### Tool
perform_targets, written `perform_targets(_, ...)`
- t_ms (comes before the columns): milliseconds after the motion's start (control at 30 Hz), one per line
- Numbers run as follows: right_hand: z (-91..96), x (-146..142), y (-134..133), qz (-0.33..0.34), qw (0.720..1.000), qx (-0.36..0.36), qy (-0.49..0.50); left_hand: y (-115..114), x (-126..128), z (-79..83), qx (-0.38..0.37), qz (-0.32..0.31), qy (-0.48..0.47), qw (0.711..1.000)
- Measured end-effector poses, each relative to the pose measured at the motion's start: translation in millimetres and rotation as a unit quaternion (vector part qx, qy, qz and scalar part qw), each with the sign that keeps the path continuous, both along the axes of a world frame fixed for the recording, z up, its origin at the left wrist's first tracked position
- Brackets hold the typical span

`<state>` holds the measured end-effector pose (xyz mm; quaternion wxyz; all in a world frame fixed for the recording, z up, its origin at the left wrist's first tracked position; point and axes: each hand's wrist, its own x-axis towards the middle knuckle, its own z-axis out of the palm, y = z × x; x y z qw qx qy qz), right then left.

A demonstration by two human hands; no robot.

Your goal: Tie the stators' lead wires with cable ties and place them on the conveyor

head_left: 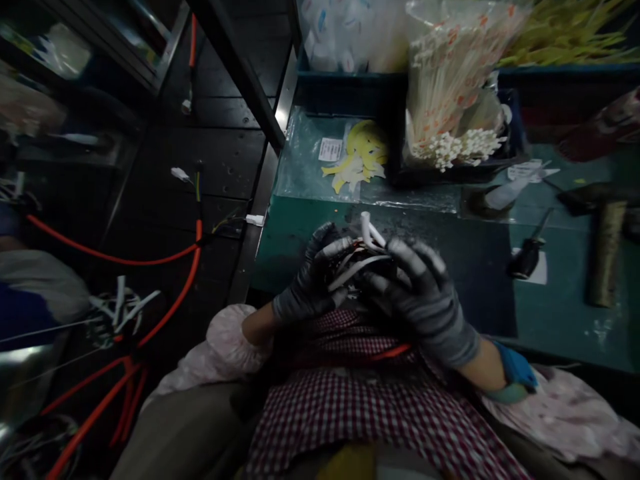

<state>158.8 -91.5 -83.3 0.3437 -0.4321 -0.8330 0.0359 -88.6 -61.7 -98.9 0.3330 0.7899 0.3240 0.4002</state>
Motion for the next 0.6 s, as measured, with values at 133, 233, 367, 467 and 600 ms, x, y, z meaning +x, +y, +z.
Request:
perform_targets(133,-18.1,10,20,-0.042,0.986,-0.144,0.068,1,12,3.5,0.051,0.002,0.046,0.998)
perform_targets(233,-26.9,20,29,0.013,0.982,-0.170,0.085,3,15,4.9,0.069,0.000,0.073,0.995)
perform_targets(367,-26.8,24,30,0.019,0.975,-0.203,0.090,4,12,8.9,0.063,-0.023,0.094,0.993)
perform_targets(467,-29.1,16,21,-0.058,0.965,-0.223,0.128,1,13,8.7,0.040,-0.027,0.095,0.994)
perform_targets(600,-33.2,9,2,-0.094,0.973,-0.189,0.097,-15,25,-8.8,0.066,0.047,0.073,0.994)
